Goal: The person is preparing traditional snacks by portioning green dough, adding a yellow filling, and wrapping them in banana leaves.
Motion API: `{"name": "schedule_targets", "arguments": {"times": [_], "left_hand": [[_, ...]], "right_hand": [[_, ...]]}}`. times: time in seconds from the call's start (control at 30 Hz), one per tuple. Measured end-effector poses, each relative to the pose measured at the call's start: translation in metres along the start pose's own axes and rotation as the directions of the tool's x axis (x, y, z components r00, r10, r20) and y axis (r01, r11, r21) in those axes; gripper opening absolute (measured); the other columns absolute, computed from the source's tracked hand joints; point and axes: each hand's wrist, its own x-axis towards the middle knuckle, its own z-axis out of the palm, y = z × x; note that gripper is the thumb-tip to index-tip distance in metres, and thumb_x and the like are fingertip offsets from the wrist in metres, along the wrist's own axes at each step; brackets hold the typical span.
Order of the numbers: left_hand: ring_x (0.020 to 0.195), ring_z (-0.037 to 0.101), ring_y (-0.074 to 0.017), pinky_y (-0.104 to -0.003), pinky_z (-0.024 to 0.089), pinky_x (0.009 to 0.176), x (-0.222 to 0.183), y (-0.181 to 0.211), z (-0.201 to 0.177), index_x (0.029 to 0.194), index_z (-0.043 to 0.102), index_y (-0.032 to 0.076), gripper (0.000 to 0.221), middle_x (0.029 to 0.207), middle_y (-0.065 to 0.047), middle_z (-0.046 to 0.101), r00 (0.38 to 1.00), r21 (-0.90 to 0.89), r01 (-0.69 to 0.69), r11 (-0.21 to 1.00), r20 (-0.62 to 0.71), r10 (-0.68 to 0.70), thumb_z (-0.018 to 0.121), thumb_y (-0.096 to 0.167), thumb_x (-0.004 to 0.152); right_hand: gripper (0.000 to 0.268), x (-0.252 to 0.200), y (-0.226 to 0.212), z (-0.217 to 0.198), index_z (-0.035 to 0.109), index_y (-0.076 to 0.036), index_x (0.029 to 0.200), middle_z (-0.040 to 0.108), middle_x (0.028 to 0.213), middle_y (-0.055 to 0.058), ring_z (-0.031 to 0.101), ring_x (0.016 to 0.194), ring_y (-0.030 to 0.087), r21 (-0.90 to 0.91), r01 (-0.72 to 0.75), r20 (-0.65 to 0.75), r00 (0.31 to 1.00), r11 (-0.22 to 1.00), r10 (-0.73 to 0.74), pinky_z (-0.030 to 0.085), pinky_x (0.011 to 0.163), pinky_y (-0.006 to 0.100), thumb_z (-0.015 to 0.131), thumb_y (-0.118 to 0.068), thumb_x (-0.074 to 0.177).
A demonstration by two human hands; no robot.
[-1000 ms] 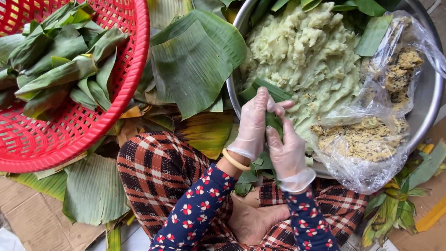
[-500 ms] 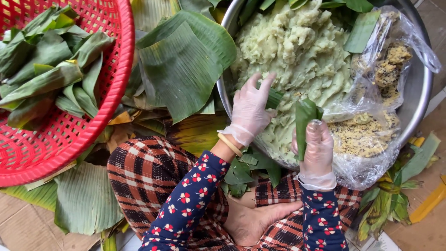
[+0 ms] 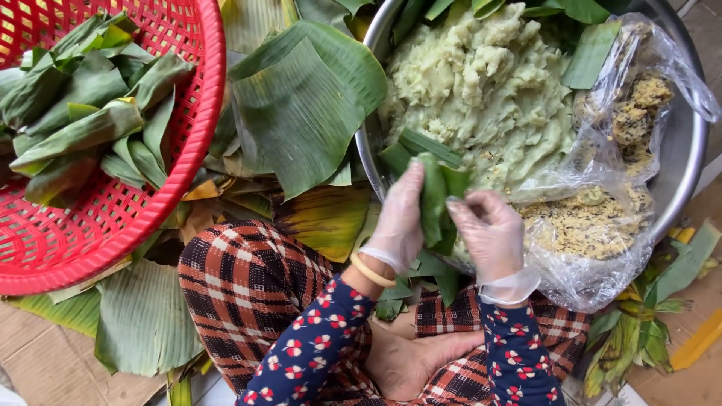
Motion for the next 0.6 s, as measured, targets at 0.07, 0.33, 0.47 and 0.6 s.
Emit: {"name": "schedule_targets", "arguments": {"times": [0.07, 0.33, 0.47, 0.6], "left_hand": [[0.051, 0.061, -0.0156, -0.028, 0.051, 0.054, -0.009, 0.042, 0.0, 0.074, 0.063, 0.016, 0.034, 0.057, -0.003, 0.059, 0.995, -0.125, -0.083, 0.989, -0.072, 0.074, 0.069, 0.044, 0.093], [0.093, 0.056, -0.0298, -0.035, 0.041, 0.079, -0.058, 0.271, -0.154, 0.127, 0.047, 0.008, 0.04, 0.108, -0.016, 0.052, 0.556, 0.854, -0.46, 0.243, 0.064, 0.829, 0.06, 0.031, 0.096], [0.155, 0.03, -0.0427, -0.055, 0.028, 0.125, -0.061, 0.261, -0.182, 0.162, 0.026, 0.004, 0.059, 0.164, -0.021, 0.025, 0.413, 0.844, -0.458, -0.279, 0.479, 0.775, 0.061, -0.008, 0.116], [0.138, 0.045, -0.0336, -0.047, 0.039, 0.128, -0.02, 0.194, -0.098, 0.14, 0.046, -0.002, 0.037, 0.14, -0.019, 0.042, 0.416, 0.623, -0.782, -0.021, 0.546, 0.727, 0.055, -0.013, 0.106]], "right_hand": [[0.014, -0.003, -0.028, 0.006, 0.072, -0.007, 0.088, 0.066, 0.065, 0.006, 0.053, 0.046, 0.007, 0.023, 0.137, 0.092, 0.986, 0.99, -0.138, 0.05, 0.049, 0.021, 0.072, -0.013, 0.101], [0.057, 0.09, -0.022, 0.047, 0.047, -0.013, 0.147, 0.053, 0.133, 0.019, 0.055, 0.121, 0.036, -0.66, 0.034, 0.273, 0.941, 0.751, 0.198, 0.044, 0.107, 0.053, 0.066, -0.018, 0.094], [0.026, 0.102, -0.025, 0.029, 0.068, -0.01, 0.125, 0.071, 0.101, 0.006, 0.055, 0.061, 0.01, -0.486, 0.082, 0.188, 0.982, 0.87, 0.012, 0.05, 0.052, 0.024, 0.063, -0.012, 0.1], [0.035, 0.128, -0.046, -0.025, 0.057, -0.012, 0.138, 0.064, 0.106, 0.004, 0.051, 0.061, 0.008, -0.363, -0.037, -0.036, 0.999, 0.931, 0.026, 0.047, 0.047, 0.023, 0.062, -0.024, 0.104]]}}
